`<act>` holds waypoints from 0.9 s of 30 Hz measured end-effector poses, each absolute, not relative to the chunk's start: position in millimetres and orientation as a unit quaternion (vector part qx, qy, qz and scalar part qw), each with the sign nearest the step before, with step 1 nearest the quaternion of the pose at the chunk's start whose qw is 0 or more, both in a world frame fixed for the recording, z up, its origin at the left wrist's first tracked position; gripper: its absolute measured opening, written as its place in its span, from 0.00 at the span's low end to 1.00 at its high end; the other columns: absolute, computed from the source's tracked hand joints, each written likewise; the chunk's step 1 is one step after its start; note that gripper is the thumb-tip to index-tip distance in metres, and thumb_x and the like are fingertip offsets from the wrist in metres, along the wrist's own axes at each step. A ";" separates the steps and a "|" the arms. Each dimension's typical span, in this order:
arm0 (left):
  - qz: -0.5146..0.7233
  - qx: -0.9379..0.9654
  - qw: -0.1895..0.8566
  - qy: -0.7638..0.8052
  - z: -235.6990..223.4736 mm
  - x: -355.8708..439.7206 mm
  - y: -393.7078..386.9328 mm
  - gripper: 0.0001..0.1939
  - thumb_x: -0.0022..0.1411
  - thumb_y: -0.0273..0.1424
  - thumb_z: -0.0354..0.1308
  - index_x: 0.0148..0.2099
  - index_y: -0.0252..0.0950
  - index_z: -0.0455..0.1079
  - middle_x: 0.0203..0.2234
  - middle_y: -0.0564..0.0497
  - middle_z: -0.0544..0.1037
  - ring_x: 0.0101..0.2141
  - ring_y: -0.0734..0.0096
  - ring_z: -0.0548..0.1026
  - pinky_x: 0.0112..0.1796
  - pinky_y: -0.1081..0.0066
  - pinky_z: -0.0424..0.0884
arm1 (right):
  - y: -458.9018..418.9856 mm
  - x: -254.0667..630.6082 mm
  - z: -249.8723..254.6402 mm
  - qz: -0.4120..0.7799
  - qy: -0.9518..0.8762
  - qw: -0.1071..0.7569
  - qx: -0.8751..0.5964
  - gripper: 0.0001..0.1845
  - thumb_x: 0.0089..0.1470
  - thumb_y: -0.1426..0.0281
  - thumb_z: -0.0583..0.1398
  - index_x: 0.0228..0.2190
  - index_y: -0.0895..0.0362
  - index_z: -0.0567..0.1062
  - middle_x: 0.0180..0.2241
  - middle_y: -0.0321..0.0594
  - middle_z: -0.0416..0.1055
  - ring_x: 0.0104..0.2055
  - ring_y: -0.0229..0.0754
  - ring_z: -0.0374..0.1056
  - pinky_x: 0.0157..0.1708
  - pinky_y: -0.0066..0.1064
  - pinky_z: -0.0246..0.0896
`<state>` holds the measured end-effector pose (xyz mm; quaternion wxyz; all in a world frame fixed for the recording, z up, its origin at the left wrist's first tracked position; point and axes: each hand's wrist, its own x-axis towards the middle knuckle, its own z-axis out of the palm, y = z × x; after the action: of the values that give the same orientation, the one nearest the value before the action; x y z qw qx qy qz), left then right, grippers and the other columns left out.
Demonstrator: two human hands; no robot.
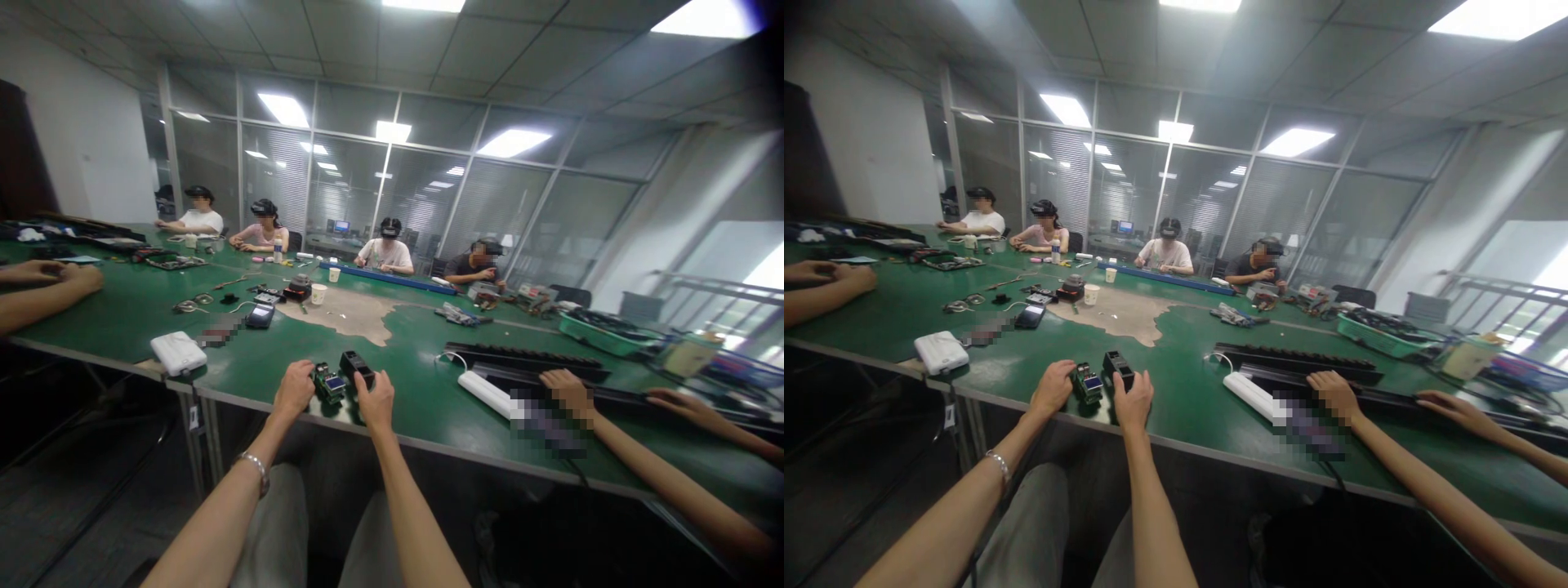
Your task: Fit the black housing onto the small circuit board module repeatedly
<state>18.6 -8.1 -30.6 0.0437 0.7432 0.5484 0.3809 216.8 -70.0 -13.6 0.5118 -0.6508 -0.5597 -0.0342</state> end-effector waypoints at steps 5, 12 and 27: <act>0.378 0.739 0.034 0.556 -29.0 19.2 -14.4 0.20 0.58 0.22 0.48 0.47 0.36 0.77 0.51 0.45 0.76 0.53 0.63 0.70 0.58 0.63 0.63 | -68.4 217.1 -24.7 -0.039 -0.560 0.485 -0.671 0.27 0.57 0.50 0.55 0.36 0.63 0.76 0.54 0.66 0.66 0.56 0.58 0.62 0.53 0.47 0.54; 0.366 0.739 0.013 0.565 -28.3 17.9 -21.7 0.16 0.58 0.22 0.50 0.43 0.36 0.78 0.50 0.44 0.76 0.53 0.62 0.70 0.58 0.60 0.61 | -64.0 216.8 -31.9 -0.045 -0.568 0.475 -0.671 0.38 0.53 0.53 0.59 0.53 0.72 0.68 0.58 0.70 0.61 0.62 0.62 0.56 0.58 0.50 0.50; 0.336 0.736 0.002 0.587 -26.2 21.9 -18.3 0.15 0.58 0.22 0.50 0.39 0.35 0.79 0.45 0.44 0.79 0.49 0.60 0.72 0.54 0.65 0.61 | -63.0 221.3 -21.3 -0.007 -0.533 0.514 -0.672 0.29 0.56 0.50 0.54 0.41 0.63 0.76 0.51 0.61 0.70 0.57 0.56 0.64 0.54 0.43 0.56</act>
<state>21.9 -18.3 -26.2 0.0024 0.7364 0.5872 0.3360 221.3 -63.0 -21.3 0.5140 -0.6723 -0.5327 -0.0074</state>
